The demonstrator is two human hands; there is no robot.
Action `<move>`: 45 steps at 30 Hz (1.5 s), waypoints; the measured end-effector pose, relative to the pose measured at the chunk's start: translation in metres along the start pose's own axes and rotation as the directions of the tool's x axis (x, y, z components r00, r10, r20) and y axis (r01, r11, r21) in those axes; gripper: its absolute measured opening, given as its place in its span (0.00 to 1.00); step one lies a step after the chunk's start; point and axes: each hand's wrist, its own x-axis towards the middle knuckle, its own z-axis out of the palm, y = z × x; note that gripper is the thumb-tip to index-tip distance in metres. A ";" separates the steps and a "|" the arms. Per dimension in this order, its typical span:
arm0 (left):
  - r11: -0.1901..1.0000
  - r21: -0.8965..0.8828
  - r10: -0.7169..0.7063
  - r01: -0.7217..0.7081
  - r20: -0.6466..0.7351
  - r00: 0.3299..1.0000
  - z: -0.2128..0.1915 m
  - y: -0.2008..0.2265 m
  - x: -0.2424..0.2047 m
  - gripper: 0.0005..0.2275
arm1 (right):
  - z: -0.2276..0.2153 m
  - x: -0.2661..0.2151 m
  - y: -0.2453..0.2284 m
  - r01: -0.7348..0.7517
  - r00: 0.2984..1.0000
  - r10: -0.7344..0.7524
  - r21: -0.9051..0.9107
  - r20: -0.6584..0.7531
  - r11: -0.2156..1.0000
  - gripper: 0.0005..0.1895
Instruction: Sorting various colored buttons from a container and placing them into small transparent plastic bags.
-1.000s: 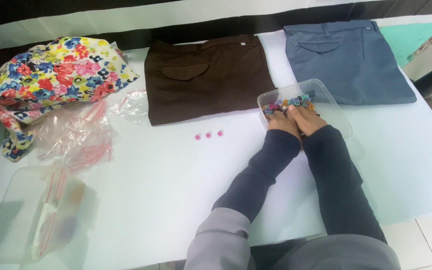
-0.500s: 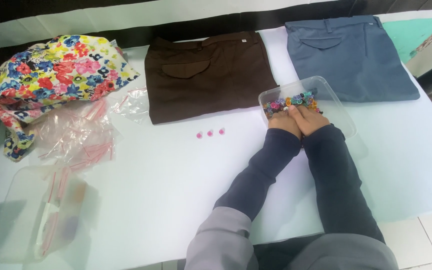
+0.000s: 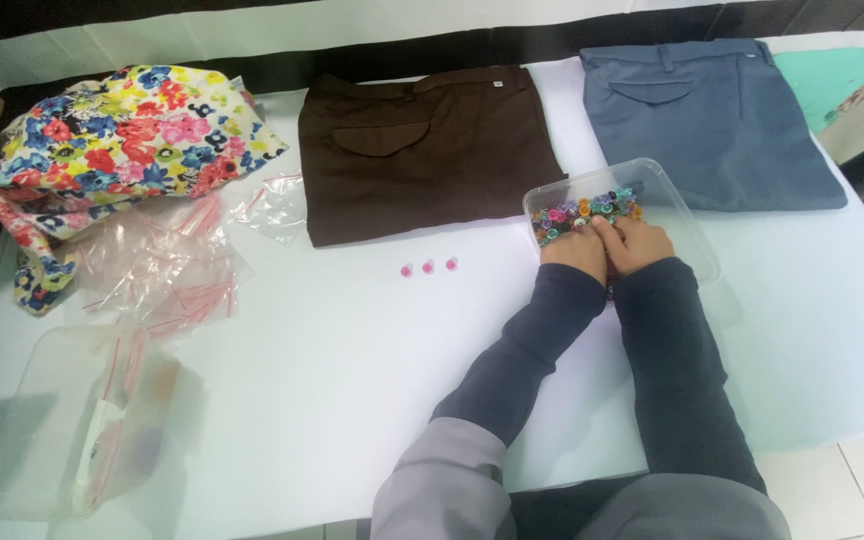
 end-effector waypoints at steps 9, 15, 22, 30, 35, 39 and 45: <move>0.996 -0.084 -0.033 0.018 -0.180 0.983 -0.096 0.000 -0.025 0.09 | -0.008 0.008 0.024 -0.044 0.991 0.103 0.533 -0.083 0.845 0.13; 0.971 -0.238 -0.058 0.031 -0.104 0.993 -0.086 -0.002 -0.018 0.17 | -0.027 -0.013 0.002 -0.039 0.996 0.079 0.573 -0.045 0.819 0.11; 0.966 -0.258 -0.038 0.031 -0.024 0.999 -0.057 -0.007 -0.009 0.19 | -0.052 -0.035 -0.023 -0.066 0.998 0.049 0.784 0.046 0.617 0.17; 0.935 -0.353 -0.050 0.038 -0.026 0.998 -0.074 -0.009 -0.014 0.23 | -0.057 -0.039 -0.030 -0.077 0.997 0.015 0.895 0.078 0.440 0.19; 0.923 -0.383 -0.005 -0.019 -0.060 0.998 -0.050 -0.012 -0.013 0.18 | -0.078 -0.049 -0.051 -0.084 0.996 0.030 0.928 0.079 0.363 0.22; 0.954 -0.296 0.040 -0.042 -0.011 0.999 -0.044 -0.016 -0.010 0.09 | -0.086 -0.055 -0.059 -0.117 0.993 0.020 0.948 0.117 0.296 0.27; 0.936 -0.351 0.023 -0.016 0.017 1.000 -0.068 -0.016 -0.014 0.07 | -0.065 -0.047 -0.034 -0.097 0.995 0.015 0.891 0.101 0.444 0.27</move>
